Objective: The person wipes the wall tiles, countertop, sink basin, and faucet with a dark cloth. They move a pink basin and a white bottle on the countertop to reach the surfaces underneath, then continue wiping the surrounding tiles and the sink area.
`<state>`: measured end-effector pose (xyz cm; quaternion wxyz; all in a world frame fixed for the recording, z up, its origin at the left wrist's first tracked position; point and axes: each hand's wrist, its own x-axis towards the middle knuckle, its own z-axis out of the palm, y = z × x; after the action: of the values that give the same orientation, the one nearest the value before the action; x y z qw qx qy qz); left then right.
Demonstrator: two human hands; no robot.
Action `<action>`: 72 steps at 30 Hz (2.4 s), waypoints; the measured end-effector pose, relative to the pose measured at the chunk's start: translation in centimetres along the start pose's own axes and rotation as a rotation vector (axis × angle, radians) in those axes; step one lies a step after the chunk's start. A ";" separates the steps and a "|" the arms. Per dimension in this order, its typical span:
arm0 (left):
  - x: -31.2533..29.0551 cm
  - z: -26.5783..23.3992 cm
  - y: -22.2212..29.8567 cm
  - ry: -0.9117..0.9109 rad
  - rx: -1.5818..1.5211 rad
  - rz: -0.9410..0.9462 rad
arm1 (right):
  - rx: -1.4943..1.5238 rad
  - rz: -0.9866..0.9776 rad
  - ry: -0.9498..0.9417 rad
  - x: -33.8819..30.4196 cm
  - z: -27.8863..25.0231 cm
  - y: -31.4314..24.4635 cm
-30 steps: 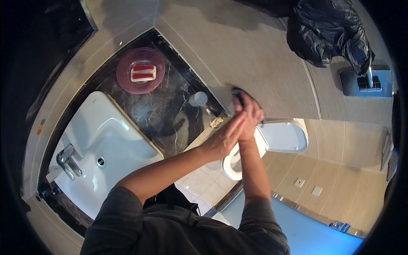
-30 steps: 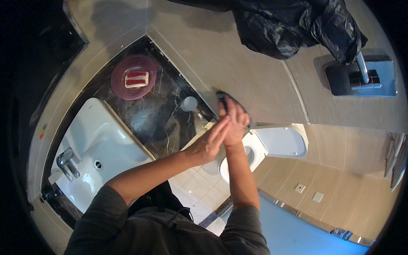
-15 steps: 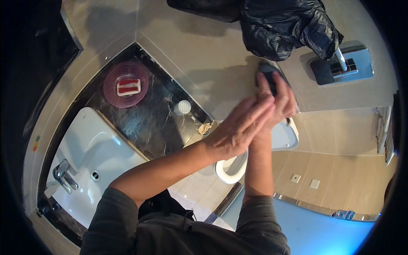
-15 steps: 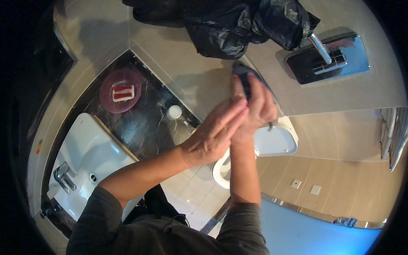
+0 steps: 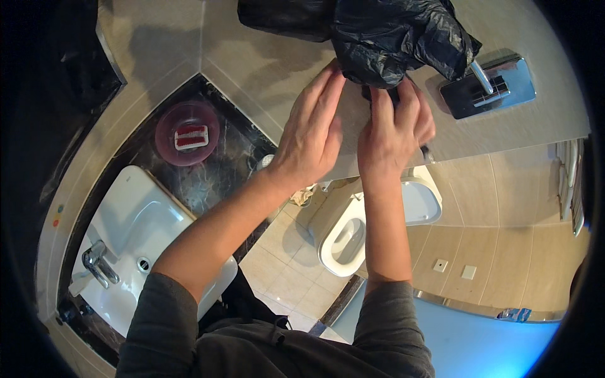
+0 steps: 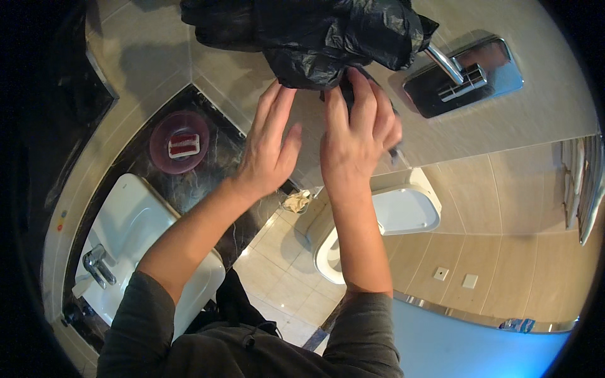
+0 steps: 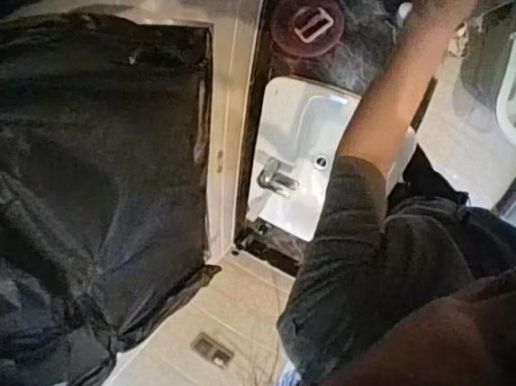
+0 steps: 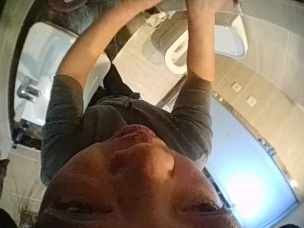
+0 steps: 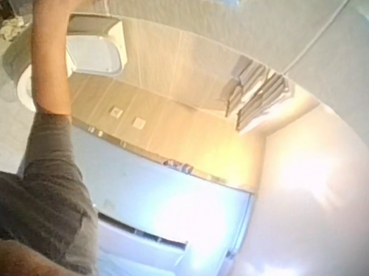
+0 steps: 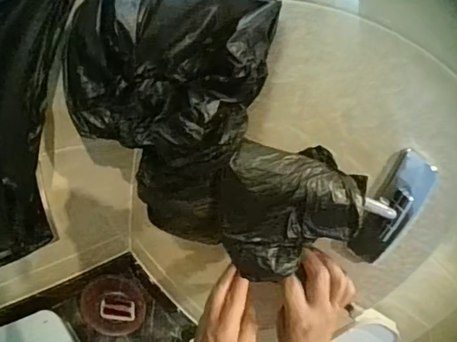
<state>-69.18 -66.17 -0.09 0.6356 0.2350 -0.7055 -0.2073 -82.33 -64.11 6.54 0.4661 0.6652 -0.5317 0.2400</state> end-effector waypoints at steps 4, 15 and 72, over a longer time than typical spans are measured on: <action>-1.1 2.5 -0.7 -0.061 -0.084 -0.105 | -0.008 -0.012 -0.053 -1.9 1.8 -1.1; -2.5 7.4 5.5 -0.043 -0.423 -0.018 | 0.058 -0.026 -0.010 -2.8 -5.3 4.6; -34.0 -19.7 10.4 -0.362 0.375 -0.701 | 1.144 0.085 -0.801 -24.3 -2.0 -22.6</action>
<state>-47.57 -37.42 -19.03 0.3393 0.5318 -0.7085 -0.3165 -68.71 -50.60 -20.56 -0.1988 0.8221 -0.4783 0.2365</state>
